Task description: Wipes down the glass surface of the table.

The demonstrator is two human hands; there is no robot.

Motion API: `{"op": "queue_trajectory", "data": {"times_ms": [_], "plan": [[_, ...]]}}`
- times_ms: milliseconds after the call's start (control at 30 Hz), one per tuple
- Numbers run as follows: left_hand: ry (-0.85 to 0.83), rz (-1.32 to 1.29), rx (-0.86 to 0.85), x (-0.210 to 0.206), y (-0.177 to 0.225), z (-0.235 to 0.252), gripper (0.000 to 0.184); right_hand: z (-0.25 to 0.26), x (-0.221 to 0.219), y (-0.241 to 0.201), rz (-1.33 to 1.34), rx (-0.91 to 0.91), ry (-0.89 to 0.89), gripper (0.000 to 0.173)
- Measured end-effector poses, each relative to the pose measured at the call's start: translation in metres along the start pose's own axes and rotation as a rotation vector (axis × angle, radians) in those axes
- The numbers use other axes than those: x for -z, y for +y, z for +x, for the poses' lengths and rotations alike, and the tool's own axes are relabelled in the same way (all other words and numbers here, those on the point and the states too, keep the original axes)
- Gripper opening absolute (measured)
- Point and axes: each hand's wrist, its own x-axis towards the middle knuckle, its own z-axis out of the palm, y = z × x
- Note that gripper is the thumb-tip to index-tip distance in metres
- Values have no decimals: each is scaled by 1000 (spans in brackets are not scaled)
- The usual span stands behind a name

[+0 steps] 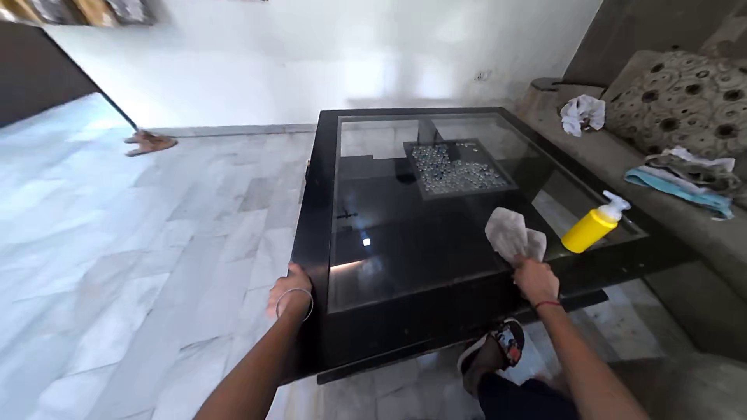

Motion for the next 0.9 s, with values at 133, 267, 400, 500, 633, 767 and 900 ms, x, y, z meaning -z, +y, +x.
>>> {"op": "queue_trajectory", "data": {"times_ms": [133, 267, 400, 500, 633, 767, 900], "plan": [[3, -3, -4, 2, 1, -4, 79, -23, -4, -26, -54, 83, -50, 34], [25, -47, 10, -1, 0, -1, 83, -88, -20, -79, -111, 302, -194, 34], [43, -30, 4, -3, 1, -1, 83, -156, -45, -117, -171, 686, -394, 48], [45, -39, -3, -1, 3, -3, 83, -173, -49, -125, -226, 885, -472, 49], [46, -60, -3, -3, 3, 1, 82, -137, -38, -103, -236, 799, -311, 42], [47, -47, -7, -2, 2, 0, 82, -68, -17, -56, -213, 454, -125, 34], [33, -67, -28, 1, 0, -2, 83, -16, -13, 2, 10, 181, 46, 37]]}}
